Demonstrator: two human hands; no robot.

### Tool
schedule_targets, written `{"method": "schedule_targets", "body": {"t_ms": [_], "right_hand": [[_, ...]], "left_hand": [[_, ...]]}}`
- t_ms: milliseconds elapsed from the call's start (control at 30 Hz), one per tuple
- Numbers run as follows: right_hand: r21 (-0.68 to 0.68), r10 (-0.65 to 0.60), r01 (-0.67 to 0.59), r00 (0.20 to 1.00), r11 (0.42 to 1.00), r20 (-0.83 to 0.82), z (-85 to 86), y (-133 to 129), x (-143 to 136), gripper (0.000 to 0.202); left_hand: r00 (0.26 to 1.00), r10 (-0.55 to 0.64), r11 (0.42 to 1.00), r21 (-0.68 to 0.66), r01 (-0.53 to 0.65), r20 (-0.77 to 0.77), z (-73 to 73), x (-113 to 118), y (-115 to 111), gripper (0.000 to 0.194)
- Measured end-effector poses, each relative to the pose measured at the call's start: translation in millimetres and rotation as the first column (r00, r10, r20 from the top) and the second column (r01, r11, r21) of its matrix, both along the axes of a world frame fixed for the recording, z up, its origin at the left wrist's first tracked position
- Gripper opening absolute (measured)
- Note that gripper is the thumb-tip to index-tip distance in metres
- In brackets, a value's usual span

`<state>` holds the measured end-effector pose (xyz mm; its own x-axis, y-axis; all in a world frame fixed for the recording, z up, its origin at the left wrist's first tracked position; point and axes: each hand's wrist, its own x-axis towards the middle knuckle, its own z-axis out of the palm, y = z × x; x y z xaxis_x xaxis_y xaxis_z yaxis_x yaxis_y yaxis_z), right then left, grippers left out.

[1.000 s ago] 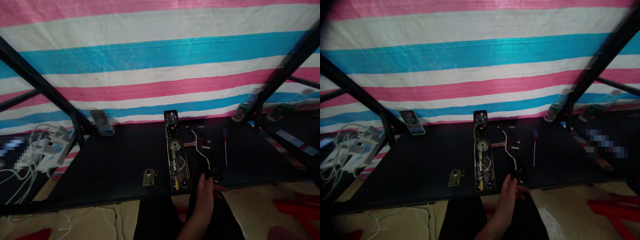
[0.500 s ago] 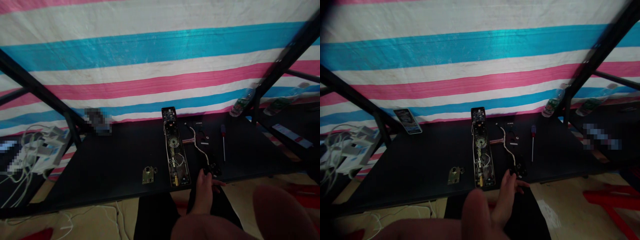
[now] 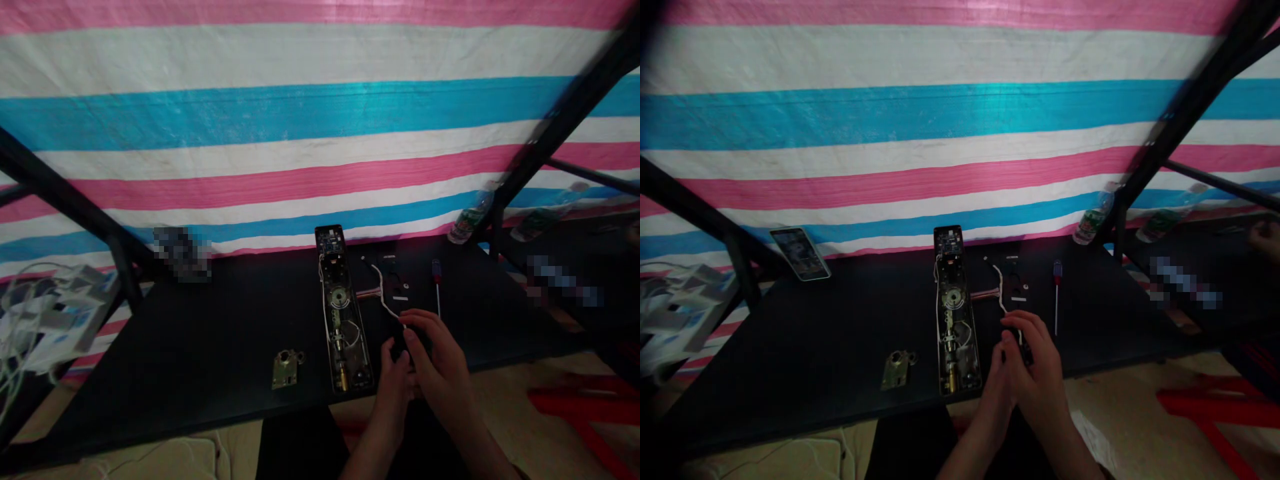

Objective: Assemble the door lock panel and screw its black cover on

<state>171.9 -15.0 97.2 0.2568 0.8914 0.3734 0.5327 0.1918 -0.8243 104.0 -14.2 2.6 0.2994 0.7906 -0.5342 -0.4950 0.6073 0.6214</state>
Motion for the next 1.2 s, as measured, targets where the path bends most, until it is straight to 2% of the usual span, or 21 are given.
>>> {"method": "schedule_targets", "body": {"t_ms": [67, 100, 167, 200, 267, 333, 500, 600, 633, 700, 767, 833, 900, 967, 1033, 1100, 1133, 1167, 1200], "right_hand": [[-0.068, -0.139, 0.148, 0.982, 0.987, 0.131, -49.5, 8.8, 27.2, 0.038], [-0.093, -0.167, 0.186, 0.969, 0.978, 0.180, -71.3, 10.8, 38.4, 0.043], [-0.156, -0.128, 0.162, 0.970, 0.974, 0.207, -104.4, 11.1, 53.6, 0.049], [-0.173, -0.086, 0.125, 0.972, 0.977, 0.220, -115.2, 10.3, 57.4, 0.050], [-0.184, -0.014, 0.062, 0.967, 0.981, 0.254, -126.5, 9.2, 59.3, 0.051], [-0.167, 0.022, 0.029, 0.955, 0.986, 0.294, -129.7, 10.8, 57.9, 0.048], [-0.097, 0.021, 0.015, 0.929, 0.995, 0.369, -136.2, 18.9, 59.0, 0.044], [-0.083, 0.013, 0.023, 0.914, 0.996, 0.404, -143.0, 18.6, 60.6, 0.045], [-0.085, 0.006, 0.033, 0.908, 0.996, 0.418, -144.8, 17.7, 60.6, 0.046], [-0.089, -0.008, 0.052, 0.897, 0.995, 0.441, -146.6, 15.8, 59.9, 0.047], [-0.094, -0.010, 0.057, 0.899, 0.994, 0.437, -145.8, 14.8, 58.6, 0.047], [-0.105, -0.013, 0.060, 0.916, 0.993, 0.400, -142.2, 15.3, 57.6, 0.048], [-0.127, -0.016, 0.065, 0.935, 0.990, 0.354, -135.8, 17.1, 57.3, 0.050], [-0.126, -0.023, 0.067, 0.946, 0.990, 0.322, -127.3, 19.5, 57.5, 0.050], [-0.099, -0.035, 0.069, 0.949, 0.993, 0.312, -117.2, 22.3, 56.9, 0.048], [-0.050, -0.065, 0.085, 0.947, 0.995, 0.316, -106.4, 26.0, 53.5, 0.045], [-0.027, -0.081, 0.095, 0.945, 0.995, 0.317, -100.9, 28.2, 50.2, 0.043], [-0.007, -0.096, 0.104, 0.946, 0.995, 0.310, -95.4, 30.7, 45.7, 0.042], [0.008, -0.107, 0.110, 0.949, 0.994, 0.298, -89.8, 33.5, 40.0, 0.040]], "left_hand": [[0.998, -0.038, 0.999, -0.017, 0.039, 0.056, -0.7, -0.7, 0.5, 0.079], [0.996, -0.048, 0.999, -0.021, 0.049, 0.075, -0.2, -1.3, -0.1, 0.079], [0.996, -0.043, 0.999, -0.018, 0.045, 0.082, 2.1, -2.3, -1.8, 0.076], [0.997, -0.032, 0.999, -0.025, 0.034, 0.073, 3.7, -2.7, -2.3, 0.076], [0.998, -0.021, 0.999, -0.042, 0.023, 0.051, 6.9, -3.3, -2.3, 0.078], [0.999, -0.041, 0.998, -0.036, 0.043, 0.035, 8.6, -4.2, -1.0, 0.085], [0.979, -0.184, 0.983, -0.028, 0.182, -0.082, 8.1, -12.8, -1.7, 0.111], [0.967, -0.196, 0.980, -0.012, 0.197, -0.166, 21.0, -29.3, -10.1, 0.109], [0.966, -0.199, 0.978, 0.030, 0.206, -0.166, 30.0, -37.3, -12.6, 0.100], [0.950, -0.284, 0.949, 0.100, 0.298, -0.132, 53.8, -55.8, -12.6, 0.078], [0.947, -0.289, 0.944, 0.122, 0.306, -0.139, 81.5, -76.0, -3.1, 0.057], [0.958, -0.121, 0.960, 0.214, 0.180, -0.262, 109.2, -96.8, 14.0, 0.049], [0.904, 0.130, 0.937, 0.347, 0.022, -0.407, 135.8, -118.2, 31.1, 0.042], [0.829, 0.316, 0.867, 0.494, -0.056, -0.461, 162.7, -138.8, 40.6, 0.038], [0.838, 0.375, 0.740, 0.673, -0.012, -0.397, 190.2, -154.9, 41.1, 0.037], [0.945, 0.232, 0.559, 0.827, 0.064, -0.230, 215.1, -162.1, 37.0, 0.046], [0.971, 0.145, 0.499, 0.861, 0.092, -0.188, 224.9, -161.5, 34.9, 0.048], [0.972, 0.020, 0.483, 0.853, 0.195, -0.234, 231.9, -158.4, 33.2, 0.051], [0.966, -0.026, 0.475, 0.848, 0.237, -0.255, 235.8, -153.2, 32.0, 0.056]]}}
